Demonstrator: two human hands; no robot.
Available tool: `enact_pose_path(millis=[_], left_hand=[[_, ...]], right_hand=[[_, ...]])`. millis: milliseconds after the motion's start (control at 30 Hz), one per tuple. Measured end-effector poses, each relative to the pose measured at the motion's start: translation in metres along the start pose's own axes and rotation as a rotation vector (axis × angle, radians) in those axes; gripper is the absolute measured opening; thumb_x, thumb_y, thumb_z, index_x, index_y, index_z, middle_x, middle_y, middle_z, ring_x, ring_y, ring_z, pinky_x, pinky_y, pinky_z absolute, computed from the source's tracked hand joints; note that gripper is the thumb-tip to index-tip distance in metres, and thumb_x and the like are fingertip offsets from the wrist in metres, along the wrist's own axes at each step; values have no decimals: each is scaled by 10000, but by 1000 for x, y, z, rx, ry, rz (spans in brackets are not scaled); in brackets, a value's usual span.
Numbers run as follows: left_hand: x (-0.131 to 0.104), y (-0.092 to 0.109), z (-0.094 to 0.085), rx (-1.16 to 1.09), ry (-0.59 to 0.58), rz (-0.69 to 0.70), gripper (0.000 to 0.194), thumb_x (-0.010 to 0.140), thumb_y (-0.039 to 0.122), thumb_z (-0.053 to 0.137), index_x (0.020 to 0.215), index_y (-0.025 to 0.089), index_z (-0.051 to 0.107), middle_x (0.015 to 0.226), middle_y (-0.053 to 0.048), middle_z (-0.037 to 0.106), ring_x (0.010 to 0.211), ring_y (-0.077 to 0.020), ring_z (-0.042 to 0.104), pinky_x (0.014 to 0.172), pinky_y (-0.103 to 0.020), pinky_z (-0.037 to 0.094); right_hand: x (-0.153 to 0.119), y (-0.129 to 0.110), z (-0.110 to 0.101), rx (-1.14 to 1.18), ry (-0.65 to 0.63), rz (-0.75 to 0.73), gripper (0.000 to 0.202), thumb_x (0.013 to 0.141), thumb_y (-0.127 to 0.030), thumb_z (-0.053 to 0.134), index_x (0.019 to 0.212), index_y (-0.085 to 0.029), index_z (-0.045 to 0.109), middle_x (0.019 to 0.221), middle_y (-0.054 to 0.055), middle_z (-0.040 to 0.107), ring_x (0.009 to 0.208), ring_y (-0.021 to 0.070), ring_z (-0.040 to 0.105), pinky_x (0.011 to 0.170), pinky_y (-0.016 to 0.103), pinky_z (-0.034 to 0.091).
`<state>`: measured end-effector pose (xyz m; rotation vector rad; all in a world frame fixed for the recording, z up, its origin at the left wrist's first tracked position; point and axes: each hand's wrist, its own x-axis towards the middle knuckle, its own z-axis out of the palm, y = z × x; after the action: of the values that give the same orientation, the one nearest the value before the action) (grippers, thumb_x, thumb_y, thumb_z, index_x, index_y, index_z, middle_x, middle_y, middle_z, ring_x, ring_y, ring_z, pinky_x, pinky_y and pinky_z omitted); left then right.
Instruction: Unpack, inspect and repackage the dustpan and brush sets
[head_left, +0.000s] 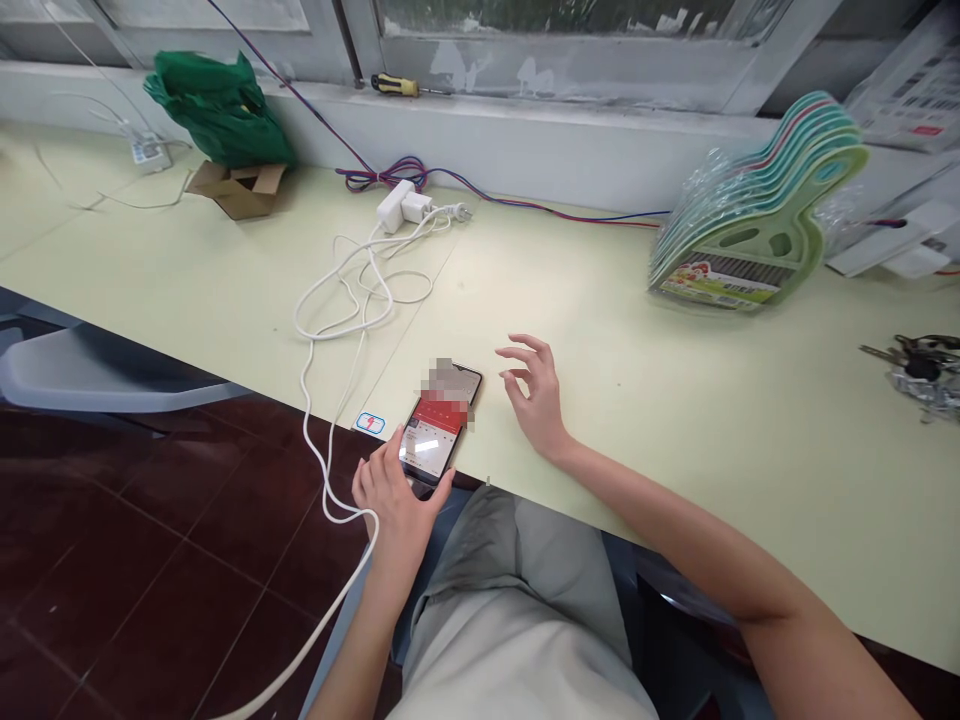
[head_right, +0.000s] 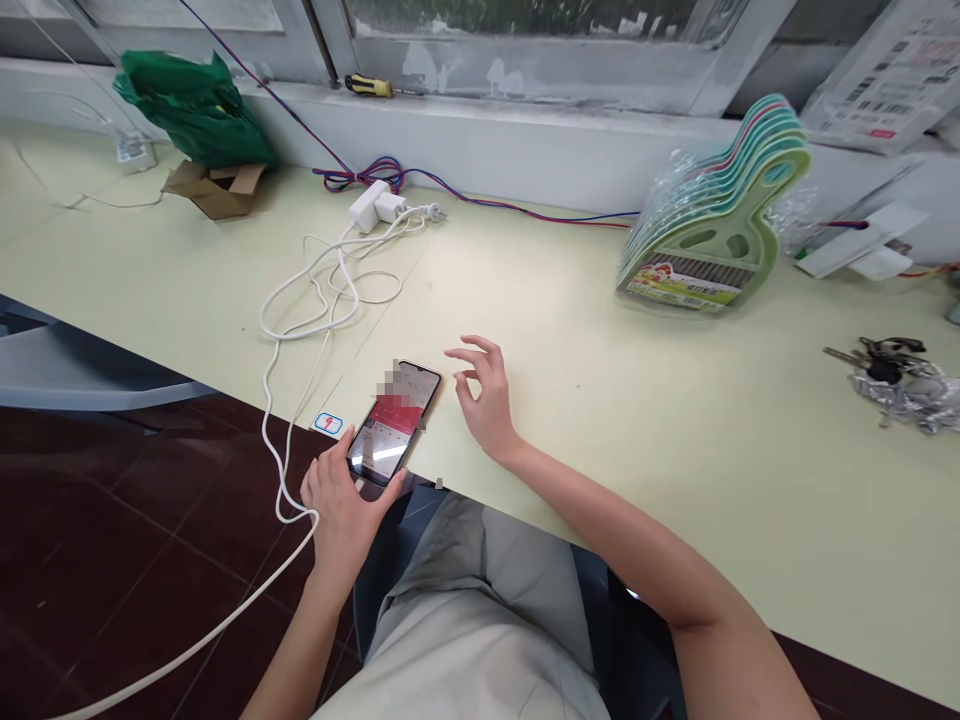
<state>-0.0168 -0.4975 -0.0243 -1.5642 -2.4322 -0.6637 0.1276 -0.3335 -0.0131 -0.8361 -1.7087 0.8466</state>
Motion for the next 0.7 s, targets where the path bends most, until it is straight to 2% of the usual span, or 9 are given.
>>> enact_pose_path(millis=[267, 700], left_hand=[[1, 0, 0, 6, 7, 15, 764, 788, 603, 558, 1349, 98, 437, 1133, -174, 591, 1053, -319, 536, 985, -482, 345], [1, 1, 0, -20, 4, 7, 754, 791, 589, 564, 1352, 102, 434, 1149, -177, 580, 1092, -330, 519, 979, -481, 354]], right_hand=[[-1, -1, 1, 75, -17, 26, 209, 909, -253, 501, 1108, -297, 544, 1278, 66, 432, 1121, 195, 539, 830, 362, 600], [-1, -4, 1, 129, -63, 10, 289, 860, -188, 525, 1128, -294, 529, 1266, 58, 435, 1030, 169, 590, 772, 335, 616]])
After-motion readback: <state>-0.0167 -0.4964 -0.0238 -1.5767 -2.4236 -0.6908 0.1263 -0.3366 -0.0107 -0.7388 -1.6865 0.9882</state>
